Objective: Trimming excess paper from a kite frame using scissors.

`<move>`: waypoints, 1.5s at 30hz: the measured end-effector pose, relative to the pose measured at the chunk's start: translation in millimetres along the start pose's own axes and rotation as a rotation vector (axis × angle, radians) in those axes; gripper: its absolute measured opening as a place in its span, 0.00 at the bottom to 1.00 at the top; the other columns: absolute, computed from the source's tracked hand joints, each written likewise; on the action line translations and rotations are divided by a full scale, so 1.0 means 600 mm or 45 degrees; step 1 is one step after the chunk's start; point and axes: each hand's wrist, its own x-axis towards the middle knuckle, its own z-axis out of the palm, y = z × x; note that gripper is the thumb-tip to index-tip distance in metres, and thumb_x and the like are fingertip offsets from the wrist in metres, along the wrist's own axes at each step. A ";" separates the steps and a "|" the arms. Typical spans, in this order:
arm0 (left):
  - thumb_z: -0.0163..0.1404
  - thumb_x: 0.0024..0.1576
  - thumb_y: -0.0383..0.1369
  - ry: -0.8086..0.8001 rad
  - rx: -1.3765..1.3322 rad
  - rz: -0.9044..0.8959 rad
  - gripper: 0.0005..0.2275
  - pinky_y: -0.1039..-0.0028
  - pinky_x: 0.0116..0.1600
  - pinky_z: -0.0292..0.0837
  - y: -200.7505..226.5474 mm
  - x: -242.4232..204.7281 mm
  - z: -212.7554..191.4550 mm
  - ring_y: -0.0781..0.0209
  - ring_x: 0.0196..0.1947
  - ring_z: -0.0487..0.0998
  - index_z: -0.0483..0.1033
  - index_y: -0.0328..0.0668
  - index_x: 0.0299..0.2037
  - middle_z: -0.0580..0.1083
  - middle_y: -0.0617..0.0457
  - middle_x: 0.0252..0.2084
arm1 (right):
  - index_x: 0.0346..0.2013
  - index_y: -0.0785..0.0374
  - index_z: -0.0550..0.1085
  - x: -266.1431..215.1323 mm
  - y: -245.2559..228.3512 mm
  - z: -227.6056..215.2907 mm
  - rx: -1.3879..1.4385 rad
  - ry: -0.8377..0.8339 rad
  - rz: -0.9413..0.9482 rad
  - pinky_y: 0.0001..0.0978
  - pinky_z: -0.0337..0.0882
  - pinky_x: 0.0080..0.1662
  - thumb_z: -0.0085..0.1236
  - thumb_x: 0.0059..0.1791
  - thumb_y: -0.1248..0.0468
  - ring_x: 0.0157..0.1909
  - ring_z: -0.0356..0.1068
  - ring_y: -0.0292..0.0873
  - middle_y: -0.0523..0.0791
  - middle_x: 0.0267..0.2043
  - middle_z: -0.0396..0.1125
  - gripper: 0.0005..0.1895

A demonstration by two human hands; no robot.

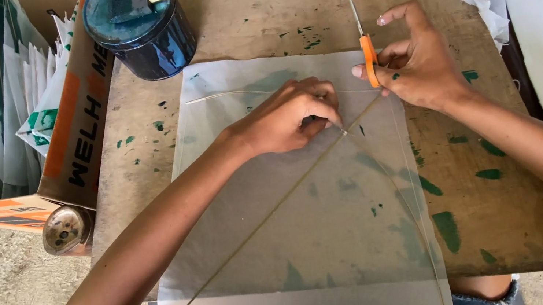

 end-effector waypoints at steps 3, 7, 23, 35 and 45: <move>0.53 0.60 0.23 -0.071 0.143 0.109 0.08 0.63 0.48 0.60 -0.004 0.016 0.019 0.56 0.41 0.74 0.83 0.50 0.40 0.71 0.58 0.39 | 0.54 0.56 0.56 0.009 -0.030 0.004 -0.143 0.093 0.193 0.33 0.76 0.28 0.69 0.47 0.66 0.21 0.63 0.38 0.47 0.27 0.72 0.31; 0.50 0.60 0.22 -0.127 0.153 0.097 0.11 0.65 0.49 0.56 -0.008 0.045 0.028 0.61 0.43 0.72 0.82 0.54 0.39 0.70 0.63 0.37 | 0.55 0.56 0.56 0.017 -0.031 -0.012 -0.201 0.121 0.150 0.31 0.72 0.28 0.70 0.48 0.66 0.19 0.67 0.41 0.47 0.26 0.72 0.31; 0.49 0.56 0.19 -0.352 0.059 -0.022 0.13 0.62 0.56 0.55 -0.005 0.052 0.000 0.60 0.45 0.72 0.82 0.51 0.38 0.71 0.62 0.37 | 0.56 0.59 0.59 0.049 -0.009 -0.047 -0.329 0.058 0.147 0.32 0.70 0.31 0.74 0.44 0.66 0.23 0.69 0.41 0.46 0.29 0.74 0.35; 0.49 0.56 0.16 -0.182 0.257 0.101 0.15 0.63 0.53 0.57 -0.020 0.011 -0.004 0.56 0.47 0.72 0.80 0.49 0.45 0.71 0.55 0.45 | 0.56 0.59 0.60 0.043 -0.002 -0.026 -0.232 0.004 0.100 0.27 0.60 0.23 0.72 0.44 0.66 0.18 0.58 0.35 0.46 0.23 0.71 0.33; 0.64 0.51 0.42 -0.149 0.015 -0.030 0.14 0.58 0.48 0.66 0.028 -0.038 -0.025 0.48 0.43 0.76 0.81 0.46 0.43 0.73 0.51 0.39 | 0.61 0.56 0.59 0.048 0.050 -0.034 0.020 -0.061 0.003 0.21 0.64 0.27 0.72 0.43 0.67 0.20 0.62 0.37 0.48 0.27 0.66 0.38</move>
